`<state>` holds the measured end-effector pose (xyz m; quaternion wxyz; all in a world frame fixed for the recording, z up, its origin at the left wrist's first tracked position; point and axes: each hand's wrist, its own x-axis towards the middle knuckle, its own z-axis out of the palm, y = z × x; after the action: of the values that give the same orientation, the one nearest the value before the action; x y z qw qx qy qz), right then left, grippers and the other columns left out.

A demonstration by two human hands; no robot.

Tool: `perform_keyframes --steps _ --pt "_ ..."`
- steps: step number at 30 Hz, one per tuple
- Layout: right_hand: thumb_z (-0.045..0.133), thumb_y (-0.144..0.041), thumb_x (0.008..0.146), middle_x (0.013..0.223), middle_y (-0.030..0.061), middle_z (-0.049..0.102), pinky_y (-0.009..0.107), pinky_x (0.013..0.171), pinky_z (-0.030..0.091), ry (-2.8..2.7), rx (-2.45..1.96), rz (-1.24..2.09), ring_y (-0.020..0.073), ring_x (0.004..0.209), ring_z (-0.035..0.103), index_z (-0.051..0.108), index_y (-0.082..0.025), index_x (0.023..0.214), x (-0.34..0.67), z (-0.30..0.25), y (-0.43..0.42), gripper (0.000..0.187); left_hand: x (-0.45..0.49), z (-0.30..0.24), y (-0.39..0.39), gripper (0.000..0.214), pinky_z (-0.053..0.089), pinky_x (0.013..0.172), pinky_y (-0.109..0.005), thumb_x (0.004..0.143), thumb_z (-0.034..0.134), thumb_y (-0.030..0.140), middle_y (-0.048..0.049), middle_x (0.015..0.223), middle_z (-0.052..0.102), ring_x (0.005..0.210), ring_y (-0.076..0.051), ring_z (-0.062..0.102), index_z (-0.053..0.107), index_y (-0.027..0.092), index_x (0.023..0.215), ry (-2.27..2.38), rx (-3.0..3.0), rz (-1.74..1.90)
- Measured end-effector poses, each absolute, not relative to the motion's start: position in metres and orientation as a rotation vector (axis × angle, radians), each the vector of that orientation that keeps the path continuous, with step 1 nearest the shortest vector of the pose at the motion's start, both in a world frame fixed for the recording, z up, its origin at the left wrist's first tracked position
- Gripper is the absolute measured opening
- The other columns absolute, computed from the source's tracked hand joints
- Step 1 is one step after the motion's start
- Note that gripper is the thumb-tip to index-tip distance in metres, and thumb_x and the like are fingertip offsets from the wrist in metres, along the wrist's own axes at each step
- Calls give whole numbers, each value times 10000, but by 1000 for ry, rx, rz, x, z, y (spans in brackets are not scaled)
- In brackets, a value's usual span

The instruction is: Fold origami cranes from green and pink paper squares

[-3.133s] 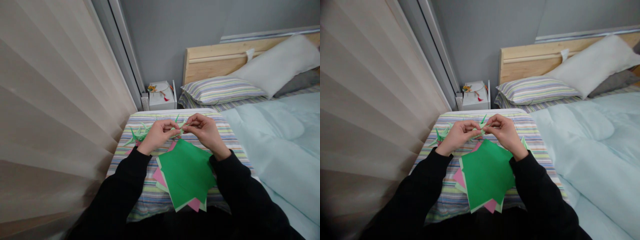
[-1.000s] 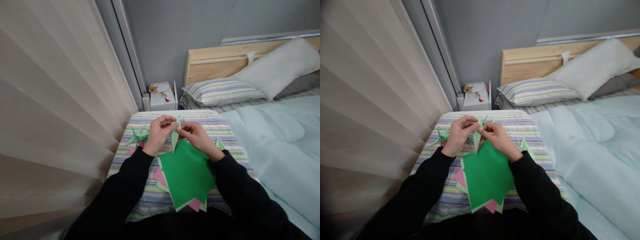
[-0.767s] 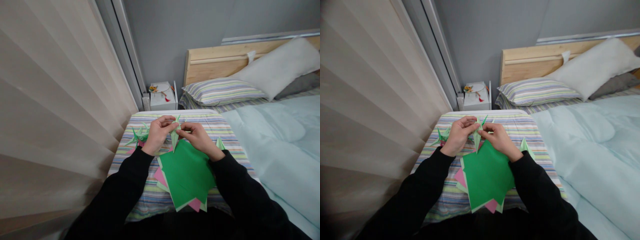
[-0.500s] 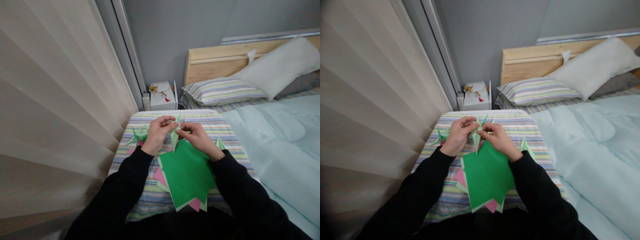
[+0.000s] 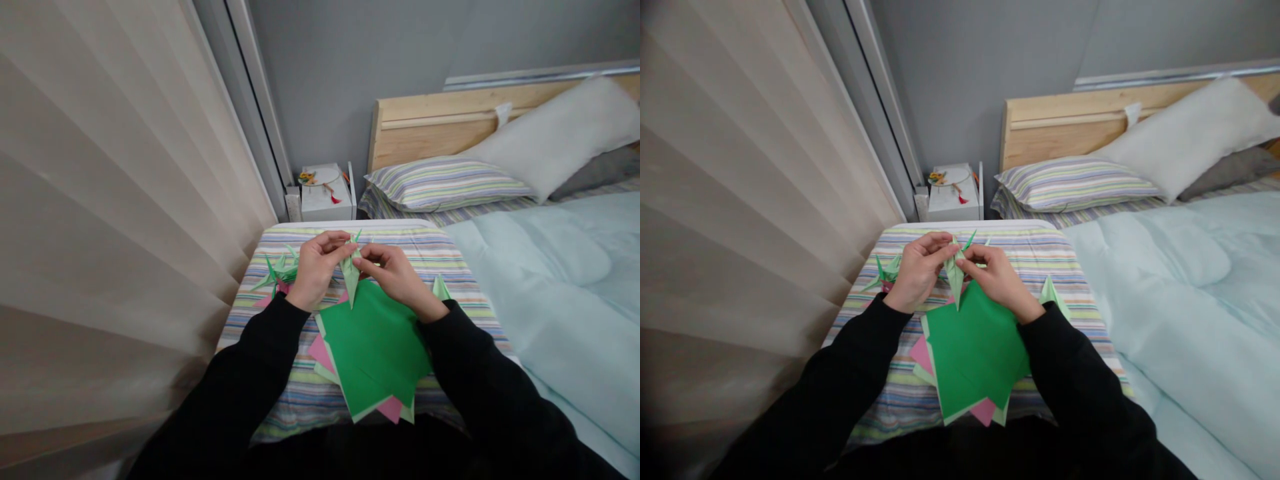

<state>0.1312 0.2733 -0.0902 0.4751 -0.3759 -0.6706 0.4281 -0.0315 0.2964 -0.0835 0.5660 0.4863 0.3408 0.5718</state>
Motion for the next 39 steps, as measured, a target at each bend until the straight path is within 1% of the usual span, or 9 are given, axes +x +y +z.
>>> perform_keyframes --steps 6,12,16,24,28,31,34,37,39 --pt "698 -490 881 687 -3 596 314 653 510 -1626 -924 1077 164 659 594 606 -197 723 131 -89 273 345 -34 -80 295 406 480 638 -219 634 912 255 52 688 694 625 -91 628 714 196 983 753 1077 1322" --pt "703 -446 878 713 -4 606 298 654 472 -1590 -896 1083 149 667 563 628 -192 766 131 -90 274 288 -33 -82 296 354 508 676 -229 621 925 268 16 730 718 670 -108 664 723 169 894 793 1131 1297" --pt "708 -460 876 717 -8 595 294 652 467 -1569 -890 1094 143 671 549 623 -193 770 131 -91 274 300 -33 -84 297 340 527 706 -246 596 931 254 -1 750 734 692 -123 680 730 163 855 812 1162 1317" --pt "723 -479 864 703 -8 581 311 662 481 -1585 -896 1099 150 668 556 598 -191 747 132 -94 275 334 -33 -80 295 303 510 699 -240 586 934 233 -11 752 742 702 -122 675 757 159 820 819 1085 1356" --pt "724 -450 866 696 -6 586 305 655 459 -1610 -903 1083 148 664 546 610 -188 738 132 -93 275 313 -33 -75 295 301 515 720 -243 578 934 227 -6 740 730 699 -116 668 751 156 806 806 1017 1385" --pt "729 -446 859 689 -7 587 305 656 452 -1602 -904 1112 149 663 547 610 -189 734 132 -93 276 309 -35 -73 295 297 524 741 -244 626 915 286 -14 775 735 734 -117 674 754 162 843 780 974 1421" --pt "711 -450 860 682 -21 558 296 633 444 -1515 -903 1187 139 641 533 589 -194 749 132 -93 276 304 -36 -73 294 293 508 688 -239 692 877 361 -18 789 723 719 -117 650 761 161 872 800 1055 1315" --pt "697 -458 857 660 -38 525 270 575 389 -1462 -917 1201 115 594 479 582 -193 765 133 -92 275 303 -36 -76 292 247 469 635 -237 691 874 334 -1 721 676 650 -105 593 742 147 782 783 1205 1155" --pt "708 -459 844 651 -42 521 264 557 376 -1448 -935 1200 110 580 467 587 -191 777 132 -92 275 301 -36 -78 293 219 446 624 -236 699 863 311 8 684 650 625 -97 563 726 145 736 777 1263 1143"
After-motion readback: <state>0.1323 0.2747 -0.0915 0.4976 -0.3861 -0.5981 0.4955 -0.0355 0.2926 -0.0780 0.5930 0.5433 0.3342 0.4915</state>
